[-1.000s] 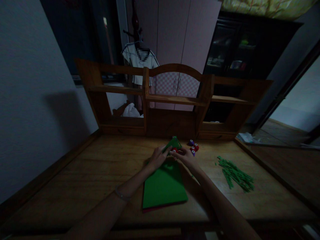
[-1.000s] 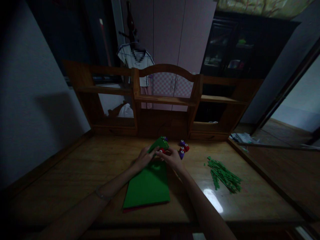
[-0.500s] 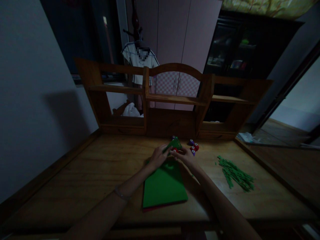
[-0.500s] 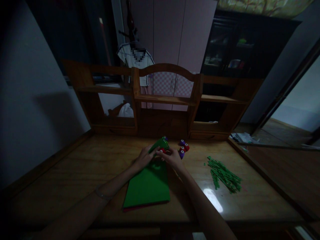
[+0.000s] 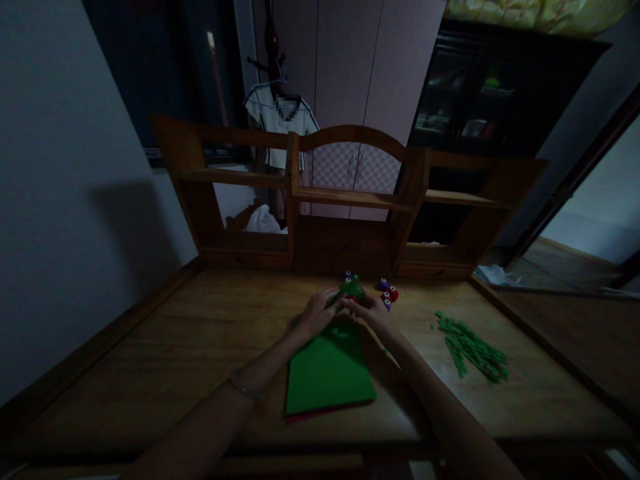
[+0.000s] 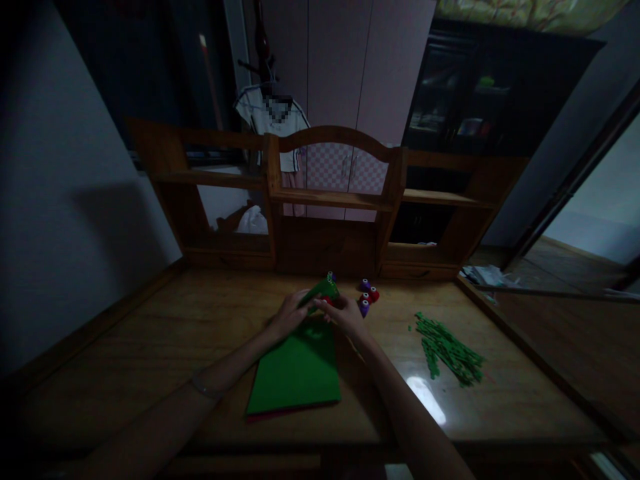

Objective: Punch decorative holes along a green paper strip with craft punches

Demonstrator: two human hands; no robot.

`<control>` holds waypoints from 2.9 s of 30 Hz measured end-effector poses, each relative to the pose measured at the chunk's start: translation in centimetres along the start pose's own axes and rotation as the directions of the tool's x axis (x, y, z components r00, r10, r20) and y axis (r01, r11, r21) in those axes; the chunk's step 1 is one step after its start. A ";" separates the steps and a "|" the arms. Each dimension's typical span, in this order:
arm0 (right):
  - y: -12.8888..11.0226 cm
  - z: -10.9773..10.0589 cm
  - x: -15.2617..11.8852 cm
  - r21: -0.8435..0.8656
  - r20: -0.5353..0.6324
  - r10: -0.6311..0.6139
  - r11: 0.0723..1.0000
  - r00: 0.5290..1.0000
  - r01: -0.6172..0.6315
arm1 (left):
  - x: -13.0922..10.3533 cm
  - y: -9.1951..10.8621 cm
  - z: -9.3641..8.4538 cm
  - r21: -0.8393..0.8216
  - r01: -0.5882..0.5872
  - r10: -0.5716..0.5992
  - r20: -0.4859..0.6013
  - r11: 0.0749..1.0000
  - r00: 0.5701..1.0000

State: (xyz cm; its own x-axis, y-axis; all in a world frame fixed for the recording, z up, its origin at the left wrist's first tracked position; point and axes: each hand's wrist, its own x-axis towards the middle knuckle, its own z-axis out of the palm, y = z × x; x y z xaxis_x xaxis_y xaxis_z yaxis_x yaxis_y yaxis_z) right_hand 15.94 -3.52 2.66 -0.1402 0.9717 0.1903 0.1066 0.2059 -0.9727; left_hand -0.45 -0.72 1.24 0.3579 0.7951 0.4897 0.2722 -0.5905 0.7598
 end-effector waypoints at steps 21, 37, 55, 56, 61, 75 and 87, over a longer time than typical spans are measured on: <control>0.2 0.4 -0.6 0.009 -0.100 0.002 1.000 0.995 -0.001 | -0.3 0.2 0.2 -0.026 0.115 -0.114 0.043 0.993 0.993; 0.6 0.5 0.1 0.049 0.018 0.024 0.998 1.000 -0.025 | -0.1 0.4 0.3 -0.002 0.130 -0.130 -0.097 0.991 0.987; 0.7 0.2 -0.1 0.099 0.044 0.065 0.993 0.997 -0.069 | -0.1 0.5 0.1 0.017 0.086 -0.083 -0.112 0.996 0.990; 0.7 0.2 -0.1 0.111 0.047 0.071 0.991 0.996 -0.076 | -0.1 0.5 0.1 0.020 0.087 -0.084 -0.113 0.996 0.990; 0.6 0.3 0.0 0.177 0.038 0.082 0.980 0.996 -0.087 | -0.1 0.7 0.0 0.018 0.078 -0.075 -0.111 0.997 0.991; 0.6 0.3 0.1 0.265 -0.021 0.142 0.955 0.990 -0.132 | -0.2 1.3 -0.1 -0.013 0.126 -0.127 -0.114 0.992 0.985; 0.3 -0.2 0.0 0.172 0.023 0.164 0.971 0.986 -0.165 | 0.0 -0.6 0.0 -0.148 0.290 -0.321 -0.262 0.945 0.910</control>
State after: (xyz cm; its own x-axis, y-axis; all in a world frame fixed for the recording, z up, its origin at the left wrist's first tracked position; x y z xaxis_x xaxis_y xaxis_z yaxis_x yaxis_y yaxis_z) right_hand 16.17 -3.48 2.38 -0.1432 0.9894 0.0253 -0.0429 0.0193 -0.9989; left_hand -0.64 -0.38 0.76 0.0040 0.9493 0.3143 0.2287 -0.3069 0.9239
